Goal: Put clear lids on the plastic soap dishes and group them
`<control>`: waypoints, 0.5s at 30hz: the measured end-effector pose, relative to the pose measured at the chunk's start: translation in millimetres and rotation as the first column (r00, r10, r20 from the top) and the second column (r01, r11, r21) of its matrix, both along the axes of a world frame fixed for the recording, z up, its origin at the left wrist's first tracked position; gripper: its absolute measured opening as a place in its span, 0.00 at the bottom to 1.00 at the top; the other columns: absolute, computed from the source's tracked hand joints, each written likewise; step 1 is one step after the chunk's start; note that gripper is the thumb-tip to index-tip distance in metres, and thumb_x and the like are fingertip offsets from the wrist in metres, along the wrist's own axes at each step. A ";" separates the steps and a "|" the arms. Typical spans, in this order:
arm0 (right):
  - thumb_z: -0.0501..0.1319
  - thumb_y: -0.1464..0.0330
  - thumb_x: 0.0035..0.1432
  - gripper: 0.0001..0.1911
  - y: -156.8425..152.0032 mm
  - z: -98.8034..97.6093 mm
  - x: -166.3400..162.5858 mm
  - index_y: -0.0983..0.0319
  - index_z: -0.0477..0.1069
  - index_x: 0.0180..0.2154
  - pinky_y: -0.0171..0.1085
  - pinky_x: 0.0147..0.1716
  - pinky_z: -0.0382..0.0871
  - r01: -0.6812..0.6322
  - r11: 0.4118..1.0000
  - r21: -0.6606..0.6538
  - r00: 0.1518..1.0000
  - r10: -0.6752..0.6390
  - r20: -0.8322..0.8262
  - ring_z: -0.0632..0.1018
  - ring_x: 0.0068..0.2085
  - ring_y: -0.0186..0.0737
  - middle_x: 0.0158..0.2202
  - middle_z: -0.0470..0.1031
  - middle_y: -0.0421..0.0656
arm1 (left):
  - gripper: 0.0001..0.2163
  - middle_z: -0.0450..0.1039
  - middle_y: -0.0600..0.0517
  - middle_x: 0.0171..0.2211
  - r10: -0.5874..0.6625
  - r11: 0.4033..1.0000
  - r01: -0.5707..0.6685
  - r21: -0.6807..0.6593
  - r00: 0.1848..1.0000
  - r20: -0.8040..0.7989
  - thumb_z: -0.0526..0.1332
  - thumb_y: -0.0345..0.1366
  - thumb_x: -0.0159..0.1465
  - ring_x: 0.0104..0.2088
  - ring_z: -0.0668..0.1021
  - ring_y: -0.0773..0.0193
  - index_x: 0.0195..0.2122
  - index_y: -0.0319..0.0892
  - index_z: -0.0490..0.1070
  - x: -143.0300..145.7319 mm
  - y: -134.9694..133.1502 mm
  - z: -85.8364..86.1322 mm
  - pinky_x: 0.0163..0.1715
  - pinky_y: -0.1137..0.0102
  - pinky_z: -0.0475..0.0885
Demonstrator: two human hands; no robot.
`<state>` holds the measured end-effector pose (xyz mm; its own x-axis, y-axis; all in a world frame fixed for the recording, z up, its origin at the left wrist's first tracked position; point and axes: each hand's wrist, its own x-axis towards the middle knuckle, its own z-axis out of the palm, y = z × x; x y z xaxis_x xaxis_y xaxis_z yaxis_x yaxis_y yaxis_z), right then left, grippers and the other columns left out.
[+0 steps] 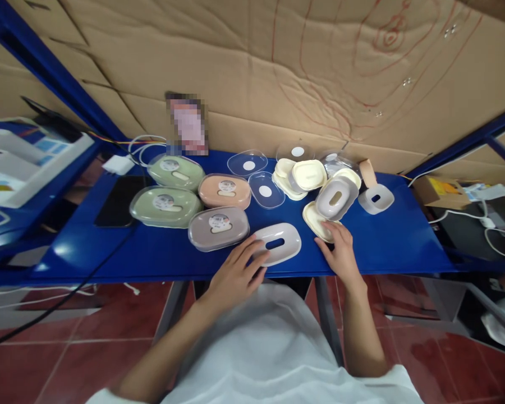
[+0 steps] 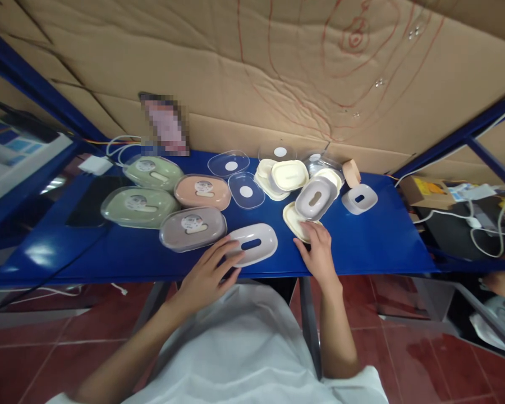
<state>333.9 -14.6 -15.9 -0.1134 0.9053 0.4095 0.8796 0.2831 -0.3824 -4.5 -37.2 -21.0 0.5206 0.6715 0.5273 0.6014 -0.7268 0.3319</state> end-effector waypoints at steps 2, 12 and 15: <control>0.61 0.56 0.75 0.20 0.0 1.1 -0.2 0.57 0.74 0.62 0.60 0.66 0.67 -0.007 1.000 0.002 1.000 0.007 -0.009 0.76 0.65 0.56 0.62 0.79 0.51 | 0.16 0.74 0.38 0.63 -0.009 1.000 0.009 -0.006 1.000 0.005 0.63 0.29 0.72 0.71 0.71 0.44 0.60 0.41 0.73 -0.3 0.2 -1.2 0.66 0.48 0.76; 0.55 0.55 0.77 0.21 7.0 12.4 -4.5 0.59 0.78 0.57 0.49 0.52 0.79 0.272 0.960 0.072 0.876 -0.215 -0.432 0.84 0.52 0.50 0.52 0.84 0.50 | 0.19 0.73 0.38 0.63 -0.031 0.999 0.038 -0.033 0.982 0.187 0.63 0.28 0.73 0.74 0.67 0.45 0.64 0.41 0.70 -6.2 -2.5 -2.2 0.70 0.48 0.72; 0.59 0.56 0.75 0.19 9.6 10.3 -17.4 0.59 0.78 0.57 0.50 0.56 0.78 0.136 0.991 0.002 0.905 -0.124 -0.406 0.82 0.55 0.51 0.55 0.82 0.51 | 0.19 0.74 0.40 0.63 -0.052 0.998 0.057 -0.022 0.982 0.183 0.64 0.28 0.73 0.74 0.67 0.46 0.64 0.41 0.70 -5.4 -3.0 -2.2 0.71 0.50 0.72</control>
